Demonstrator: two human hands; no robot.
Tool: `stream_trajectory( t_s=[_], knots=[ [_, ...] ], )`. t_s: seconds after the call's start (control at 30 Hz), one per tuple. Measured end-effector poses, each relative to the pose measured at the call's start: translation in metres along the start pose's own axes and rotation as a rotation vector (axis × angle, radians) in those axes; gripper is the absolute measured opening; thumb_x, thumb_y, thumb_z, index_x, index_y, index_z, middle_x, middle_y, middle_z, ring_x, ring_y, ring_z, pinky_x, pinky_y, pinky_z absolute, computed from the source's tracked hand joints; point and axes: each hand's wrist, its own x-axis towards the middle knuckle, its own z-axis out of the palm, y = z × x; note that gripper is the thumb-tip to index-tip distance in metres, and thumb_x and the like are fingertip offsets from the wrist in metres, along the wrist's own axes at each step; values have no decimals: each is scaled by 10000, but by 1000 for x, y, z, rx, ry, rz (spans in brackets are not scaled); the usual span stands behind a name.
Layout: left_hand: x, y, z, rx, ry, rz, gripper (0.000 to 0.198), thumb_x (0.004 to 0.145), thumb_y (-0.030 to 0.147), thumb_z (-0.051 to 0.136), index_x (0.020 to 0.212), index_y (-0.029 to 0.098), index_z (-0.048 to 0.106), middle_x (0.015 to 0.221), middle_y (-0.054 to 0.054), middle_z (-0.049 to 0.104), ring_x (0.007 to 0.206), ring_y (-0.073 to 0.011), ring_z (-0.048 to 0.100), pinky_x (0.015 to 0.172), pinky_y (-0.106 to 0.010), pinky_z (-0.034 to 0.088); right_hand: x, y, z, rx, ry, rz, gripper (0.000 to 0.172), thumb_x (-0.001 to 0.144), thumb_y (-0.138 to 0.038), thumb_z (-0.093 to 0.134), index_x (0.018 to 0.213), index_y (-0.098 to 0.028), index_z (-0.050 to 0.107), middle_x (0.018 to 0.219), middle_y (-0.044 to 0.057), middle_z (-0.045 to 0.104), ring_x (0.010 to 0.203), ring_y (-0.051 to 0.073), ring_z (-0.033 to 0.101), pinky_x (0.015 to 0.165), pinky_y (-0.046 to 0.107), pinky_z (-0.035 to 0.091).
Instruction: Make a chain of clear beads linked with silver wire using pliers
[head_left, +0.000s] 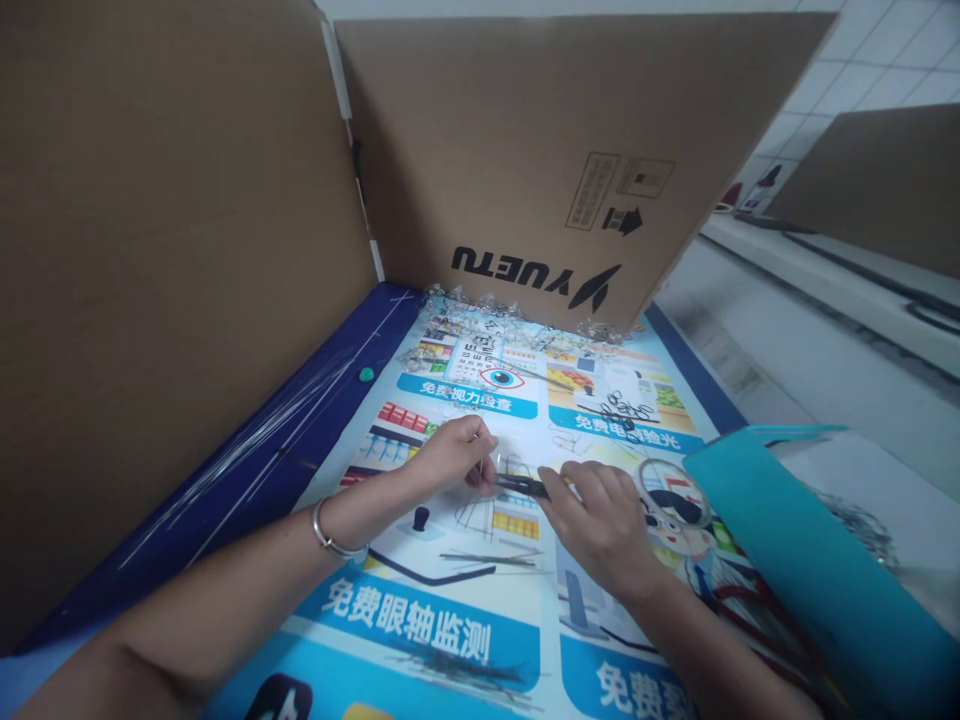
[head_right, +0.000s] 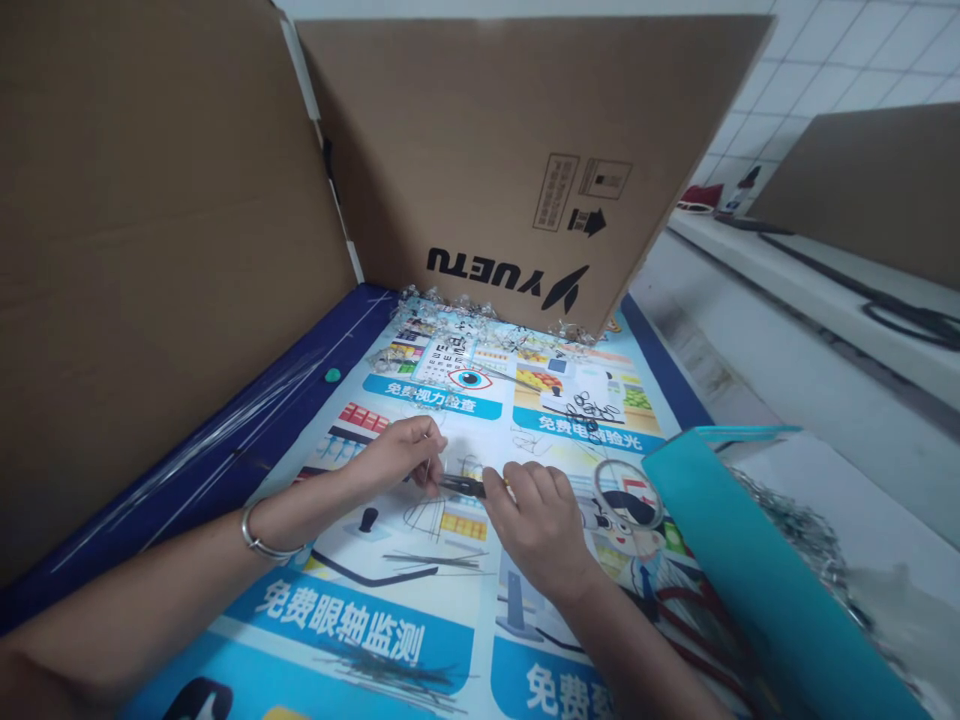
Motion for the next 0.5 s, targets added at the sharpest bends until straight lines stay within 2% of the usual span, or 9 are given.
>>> stream_trajectory(
  t_s=[0.2, 0.5],
  knots=[
    [-2, -2, 7, -20, 27, -39, 191, 776, 341, 508, 712, 174, 442, 561, 19, 606, 380, -129, 590, 366, -186, 405, -1, -1, 0, -67, 12, -128, 208, 781, -144, 572, 983, -187, 596, 890, 66, 599, 844, 191, 491, 748, 344, 318],
    [-2, -7, 9, -68, -12, -86, 182, 782, 333, 499, 722, 176, 429, 546, 28, 601, 384, -132, 591, 366, -183, 397, 0, -4, 1, -62, 20, -158, 203, 784, -125, 570, 979, -172, 601, 875, 67, 610, 838, 197, 509, 730, 346, 342]
  ],
)
